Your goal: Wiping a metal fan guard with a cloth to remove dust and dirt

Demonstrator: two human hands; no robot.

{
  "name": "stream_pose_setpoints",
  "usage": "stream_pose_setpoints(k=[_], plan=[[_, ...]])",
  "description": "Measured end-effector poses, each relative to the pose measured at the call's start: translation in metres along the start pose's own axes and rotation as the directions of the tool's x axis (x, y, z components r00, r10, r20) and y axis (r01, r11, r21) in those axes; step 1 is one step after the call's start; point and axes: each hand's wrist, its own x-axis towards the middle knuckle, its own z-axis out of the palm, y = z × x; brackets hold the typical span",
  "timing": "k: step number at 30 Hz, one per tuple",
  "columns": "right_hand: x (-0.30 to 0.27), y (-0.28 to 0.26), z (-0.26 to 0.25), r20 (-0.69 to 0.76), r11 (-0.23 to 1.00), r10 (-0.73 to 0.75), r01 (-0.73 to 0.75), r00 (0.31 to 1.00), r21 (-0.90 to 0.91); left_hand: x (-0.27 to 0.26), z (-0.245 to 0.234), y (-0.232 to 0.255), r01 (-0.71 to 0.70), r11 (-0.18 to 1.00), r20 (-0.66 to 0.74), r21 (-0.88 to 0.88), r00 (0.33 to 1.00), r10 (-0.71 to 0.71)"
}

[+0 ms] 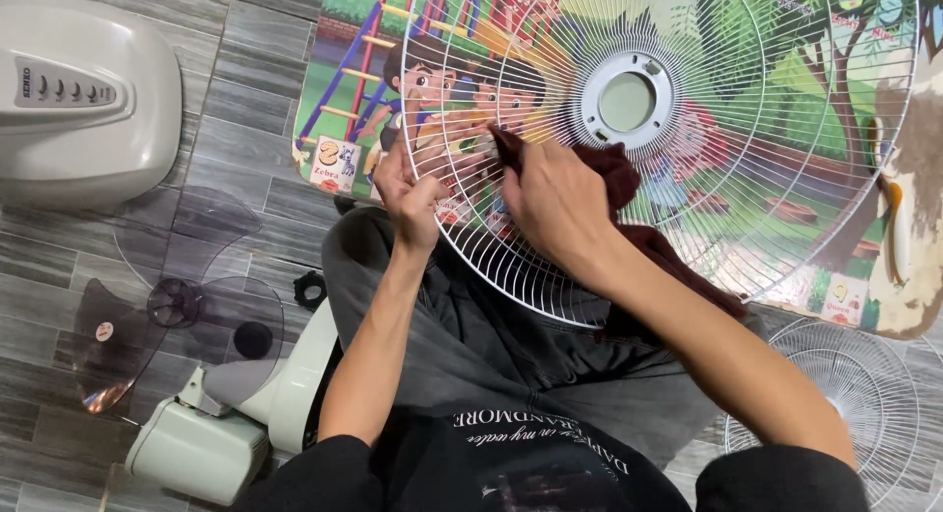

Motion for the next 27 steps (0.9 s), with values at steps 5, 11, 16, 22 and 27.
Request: stream_pose_setpoints(k=[5,11,16,22,27], plan=[[-0.015,0.010,-0.004,0.159,0.996,0.061,-0.070,0.985,0.046,0.003,0.010,0.014,0.001,1.000,0.002,-0.019,1.000,-0.001],[0.054,-0.009,-0.014,-0.068,0.981,0.064,-0.050,0.996,0.188,-0.001,0.019,0.029,0.035,0.998,-0.001,0.055,0.999,-0.035],[0.110,0.008,-0.015,-0.335,0.968,0.159,-0.080,0.929,0.238,0.000,0.024,0.036,0.019,0.984,-0.039,0.179,0.999,-0.012],[0.099,-0.006,-0.034,-0.265,0.889,0.178,-0.039,0.948,0.456,-0.003,0.027,0.039,0.025,0.991,-0.031,0.133,0.999,-0.021],[0.064,-0.021,-0.037,-0.001,0.929,0.101,-0.094,0.995,0.359,-0.002,0.031,0.045,0.039,0.978,-0.041,0.204,0.999,-0.032]])
